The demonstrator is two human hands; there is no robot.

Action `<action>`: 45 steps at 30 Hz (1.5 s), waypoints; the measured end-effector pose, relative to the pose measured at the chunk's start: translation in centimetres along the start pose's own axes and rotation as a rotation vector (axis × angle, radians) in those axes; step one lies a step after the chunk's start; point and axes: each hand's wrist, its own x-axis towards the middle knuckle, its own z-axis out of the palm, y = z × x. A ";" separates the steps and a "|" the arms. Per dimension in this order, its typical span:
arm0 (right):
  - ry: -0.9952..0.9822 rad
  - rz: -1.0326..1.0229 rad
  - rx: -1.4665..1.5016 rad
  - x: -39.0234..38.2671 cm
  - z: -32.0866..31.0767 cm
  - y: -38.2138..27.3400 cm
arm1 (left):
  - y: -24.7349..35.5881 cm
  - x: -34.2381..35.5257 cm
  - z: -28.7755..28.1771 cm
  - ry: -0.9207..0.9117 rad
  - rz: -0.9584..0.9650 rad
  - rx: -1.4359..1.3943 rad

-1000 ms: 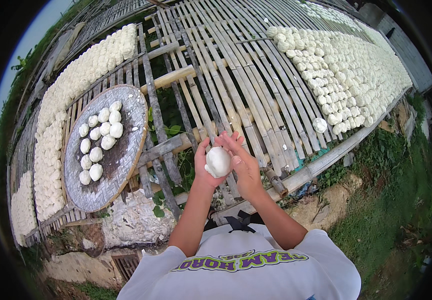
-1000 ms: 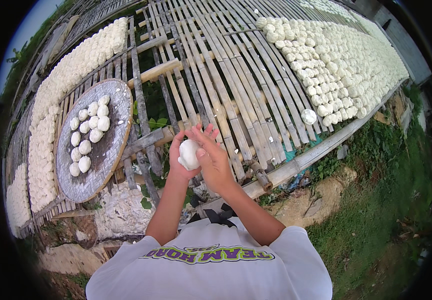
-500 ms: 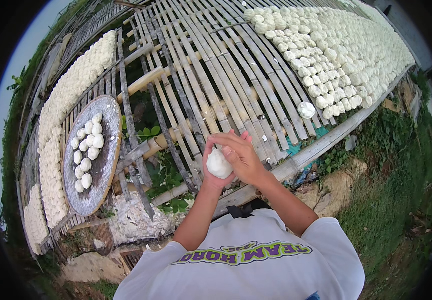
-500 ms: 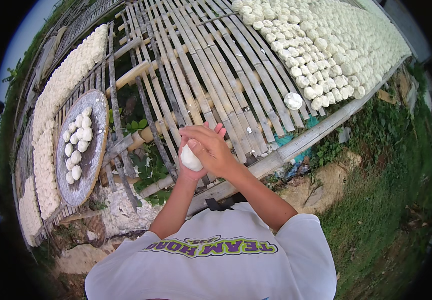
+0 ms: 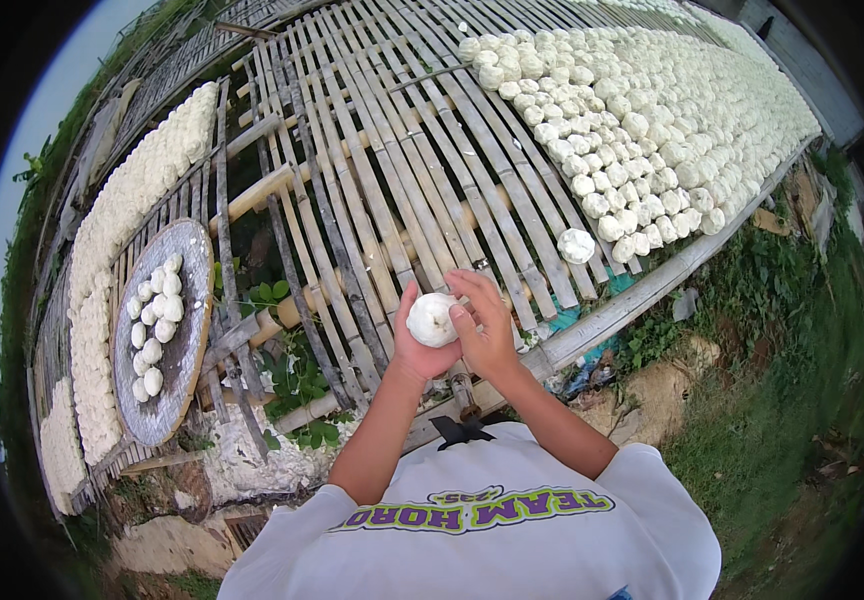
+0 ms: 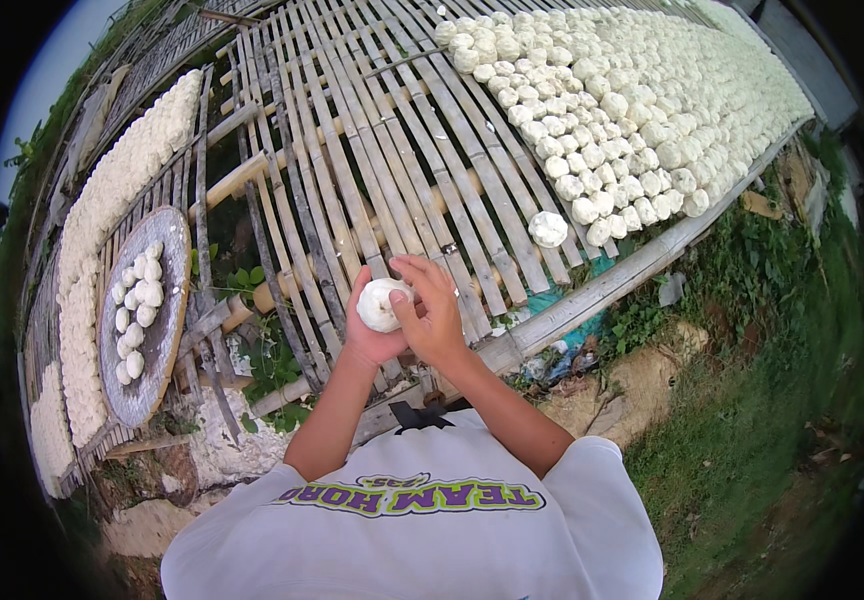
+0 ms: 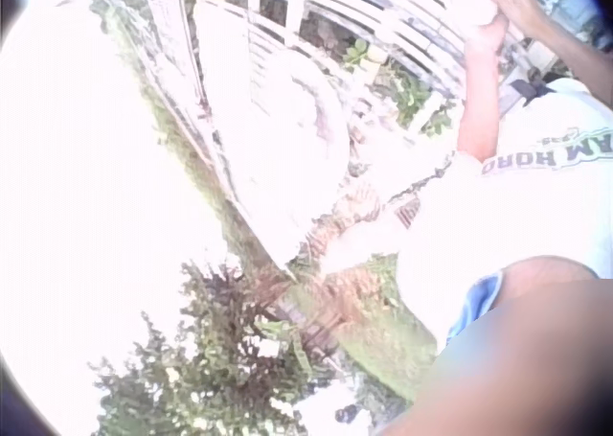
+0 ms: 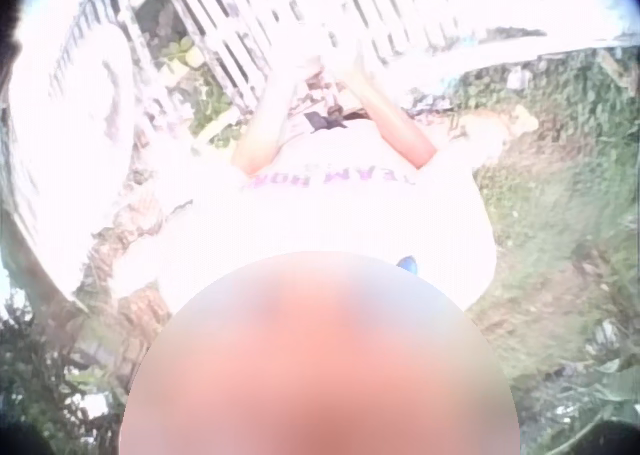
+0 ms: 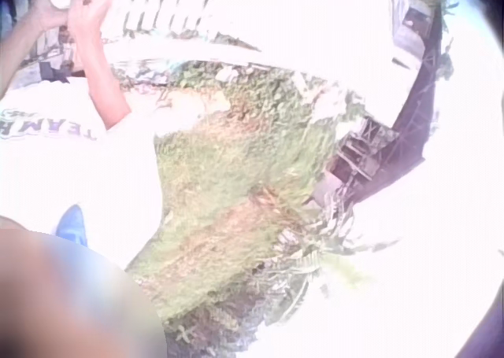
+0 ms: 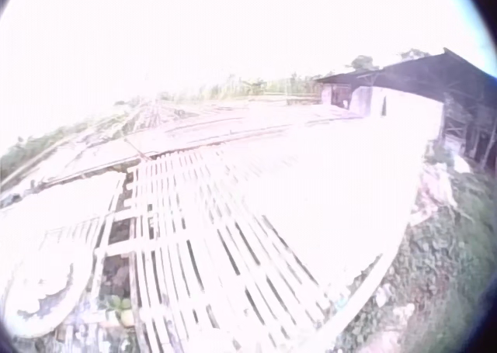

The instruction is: The person repeatedly picks small portions of white dough from a woven tray, rolls them into smooth balls between both hands, and places the finished balls onto a bamboo drying rack. The process continues in a steady rhythm, filling rows on the rack.

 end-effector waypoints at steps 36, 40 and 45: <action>0.374 0.251 -0.697 17.3 -15.9 35.8 | 8.3 -1.7 -11.6 0.994 0.301 1.042; 0.164 0.379 -0.932 15.5 -14.1 35.7 | 8.3 -3.4 -11.9 0.996 0.336 0.967; -0.058 0.422 -1.327 14.6 -12.5 33.8 | 7.8 -6.3 -12.1 0.923 0.366 0.971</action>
